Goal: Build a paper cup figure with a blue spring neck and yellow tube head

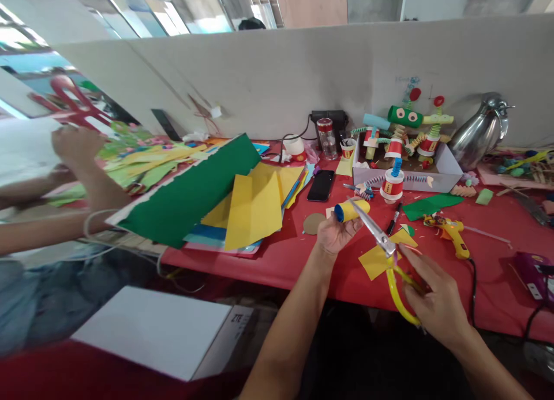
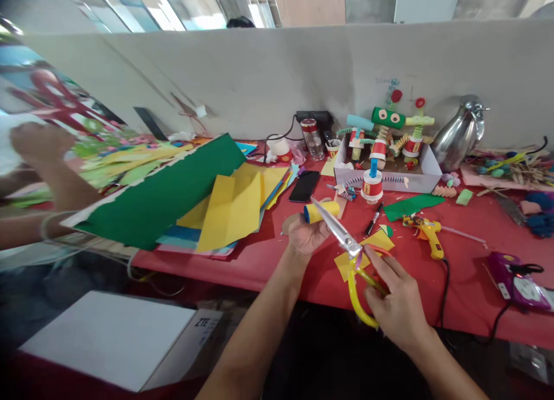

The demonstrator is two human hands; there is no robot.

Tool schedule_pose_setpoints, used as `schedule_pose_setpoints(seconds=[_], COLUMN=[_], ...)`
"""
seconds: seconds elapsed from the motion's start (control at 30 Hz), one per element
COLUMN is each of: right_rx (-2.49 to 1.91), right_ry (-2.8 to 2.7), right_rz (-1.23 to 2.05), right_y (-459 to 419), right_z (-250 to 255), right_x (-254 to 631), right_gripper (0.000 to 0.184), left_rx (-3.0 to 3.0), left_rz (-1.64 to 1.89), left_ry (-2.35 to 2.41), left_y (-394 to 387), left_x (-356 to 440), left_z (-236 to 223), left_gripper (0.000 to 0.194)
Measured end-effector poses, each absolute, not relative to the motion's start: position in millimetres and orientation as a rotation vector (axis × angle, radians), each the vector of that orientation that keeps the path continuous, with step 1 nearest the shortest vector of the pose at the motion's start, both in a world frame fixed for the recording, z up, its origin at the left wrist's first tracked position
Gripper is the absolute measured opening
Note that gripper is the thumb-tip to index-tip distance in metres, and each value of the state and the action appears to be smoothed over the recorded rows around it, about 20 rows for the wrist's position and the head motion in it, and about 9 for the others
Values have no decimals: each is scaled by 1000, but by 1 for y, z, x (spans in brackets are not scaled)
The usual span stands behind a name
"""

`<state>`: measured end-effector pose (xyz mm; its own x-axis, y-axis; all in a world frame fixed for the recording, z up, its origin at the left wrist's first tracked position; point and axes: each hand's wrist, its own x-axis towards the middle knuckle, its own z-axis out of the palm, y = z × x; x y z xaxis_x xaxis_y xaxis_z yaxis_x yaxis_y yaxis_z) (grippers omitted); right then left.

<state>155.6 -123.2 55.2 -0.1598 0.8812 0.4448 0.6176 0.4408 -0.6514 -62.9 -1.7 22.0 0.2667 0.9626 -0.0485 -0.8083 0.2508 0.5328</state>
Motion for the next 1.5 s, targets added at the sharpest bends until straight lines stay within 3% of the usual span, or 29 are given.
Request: schedule_pose_setpoints(seconds=[0.33,0.53,0.67,0.9,1.0,1.13,1.33,1.5], right_rx=[-1257,-1627,-1902,-1710,-1476,-1238,-1166,-1030], right_ry=[-1953,-1870,-1907,-2079,-2068,-2067,-1832,-1419], right_rz=[582,304,103,-165,11,274,626,917], right_y=[-132,-125,-115,-98,-79,-42,-12,-7], right_z=[44,24,8,20,40,59,52,43], right_x=[168,205,222,216,187,139,117,126], right_gripper=[59,53,48,35,35,48,20,24], left_rx=[450,465,432,317,361,589,881,880], left_rz=[1272,1324,1254,1106,1029,1064,1175,1346], left_ry=[460,395,416,611,677,745,824,782], left_y=[0,1,1,3,2,-1,-3,-2], left_x=[-65,-59,-55,-53,-50,-43,-39,-40], left_z=[21,26,33,38,35,25,18,24], left_gripper=[72,72,61,46,47,41,46,38])
